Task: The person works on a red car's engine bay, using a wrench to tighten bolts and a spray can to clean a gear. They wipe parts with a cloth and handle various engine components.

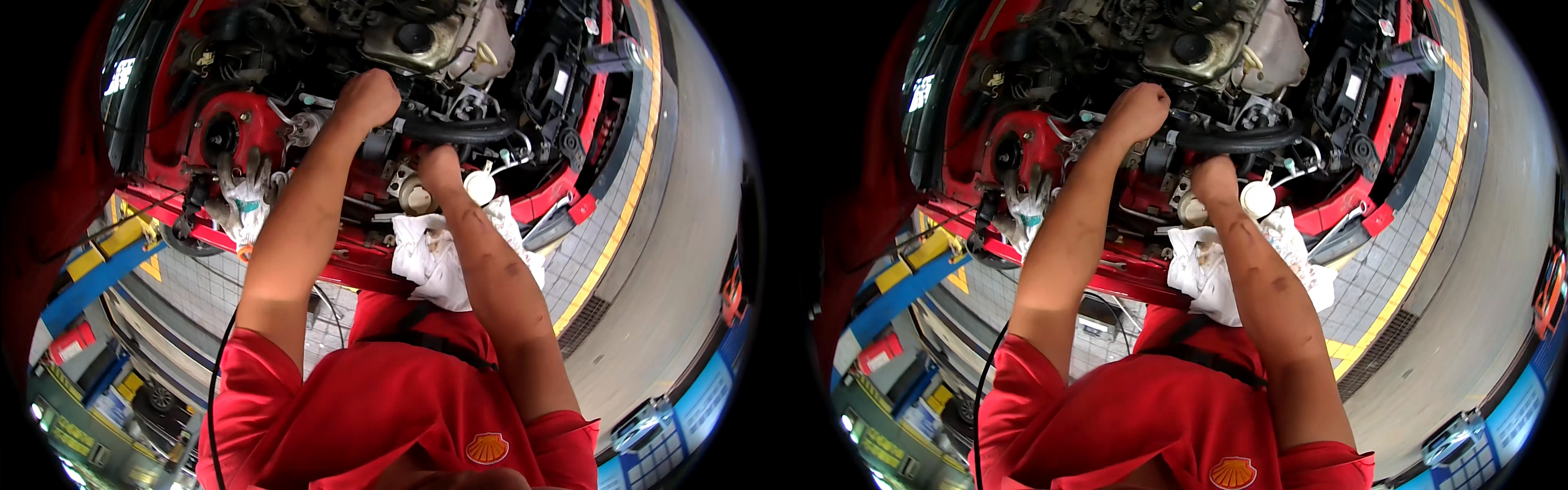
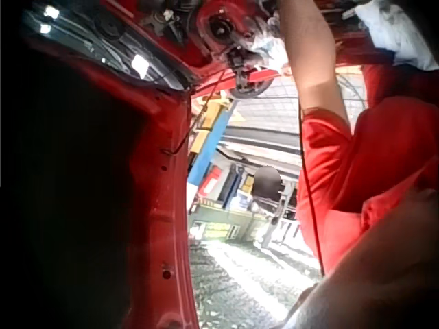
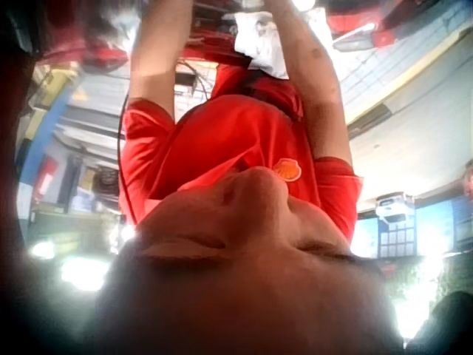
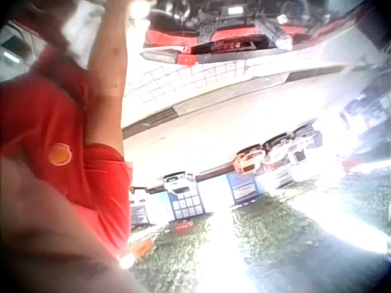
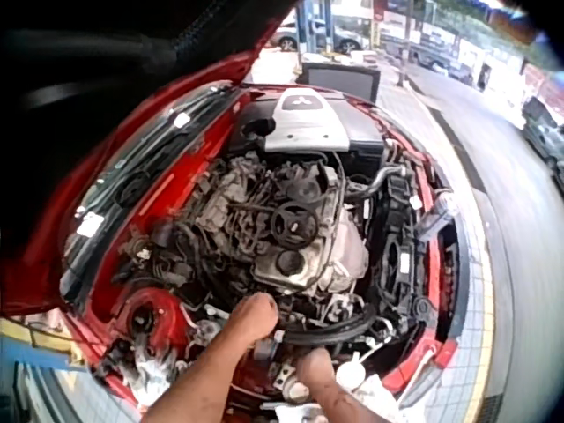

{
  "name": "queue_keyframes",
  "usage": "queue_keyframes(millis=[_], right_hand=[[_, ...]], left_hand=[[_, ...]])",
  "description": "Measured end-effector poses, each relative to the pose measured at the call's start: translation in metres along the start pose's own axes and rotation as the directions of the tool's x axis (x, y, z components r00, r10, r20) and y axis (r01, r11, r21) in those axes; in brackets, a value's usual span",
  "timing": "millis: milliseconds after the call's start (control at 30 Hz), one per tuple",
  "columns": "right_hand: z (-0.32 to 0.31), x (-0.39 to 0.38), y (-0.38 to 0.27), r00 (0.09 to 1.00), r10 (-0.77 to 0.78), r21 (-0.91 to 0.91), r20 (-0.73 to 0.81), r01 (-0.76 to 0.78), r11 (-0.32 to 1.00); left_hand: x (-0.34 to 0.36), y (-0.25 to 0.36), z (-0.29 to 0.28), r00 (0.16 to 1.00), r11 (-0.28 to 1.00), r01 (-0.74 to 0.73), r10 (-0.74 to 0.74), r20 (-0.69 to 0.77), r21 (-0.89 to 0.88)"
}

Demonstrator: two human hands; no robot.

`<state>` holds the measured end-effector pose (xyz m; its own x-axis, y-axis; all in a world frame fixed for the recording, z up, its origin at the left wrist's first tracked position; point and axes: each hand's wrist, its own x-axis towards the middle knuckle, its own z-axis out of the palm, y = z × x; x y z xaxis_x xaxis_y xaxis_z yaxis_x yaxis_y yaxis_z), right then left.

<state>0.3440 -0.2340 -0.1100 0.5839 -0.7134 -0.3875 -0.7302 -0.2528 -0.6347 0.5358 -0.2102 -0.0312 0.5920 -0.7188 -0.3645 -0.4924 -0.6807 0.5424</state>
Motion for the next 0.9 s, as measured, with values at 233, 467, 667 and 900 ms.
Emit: queue_keyframes(millis=[233,467,667,900], right_hand=[[0.059,0.058,0.049,1.000,0.005,-0.053,-0.009,-0.006,0.999],[0.087,0.063,0.056,0.966,0.258,0.833,0.033,-0.169,0.527],[0.067,0.050,0.039,0.955,0.273,0.899,0.112,-0.215,0.382],[0.056,0.053,0.031,0.940,0.319,0.864,0.124,-0.260,0.431]], left_hand=[[0.060,0.001,0.057,0.917,0.934,-0.082,-0.065,0.393,0.347],[0.056,0.011,0.067,0.840,0.926,-0.109,-0.108,0.532,0.361],[0.061,-0.006,0.086,0.844,0.905,-0.081,-0.160,0.511,0.417],[0.055,0.007,0.071,0.846,0.943,-0.160,-0.022,0.533,0.293]])
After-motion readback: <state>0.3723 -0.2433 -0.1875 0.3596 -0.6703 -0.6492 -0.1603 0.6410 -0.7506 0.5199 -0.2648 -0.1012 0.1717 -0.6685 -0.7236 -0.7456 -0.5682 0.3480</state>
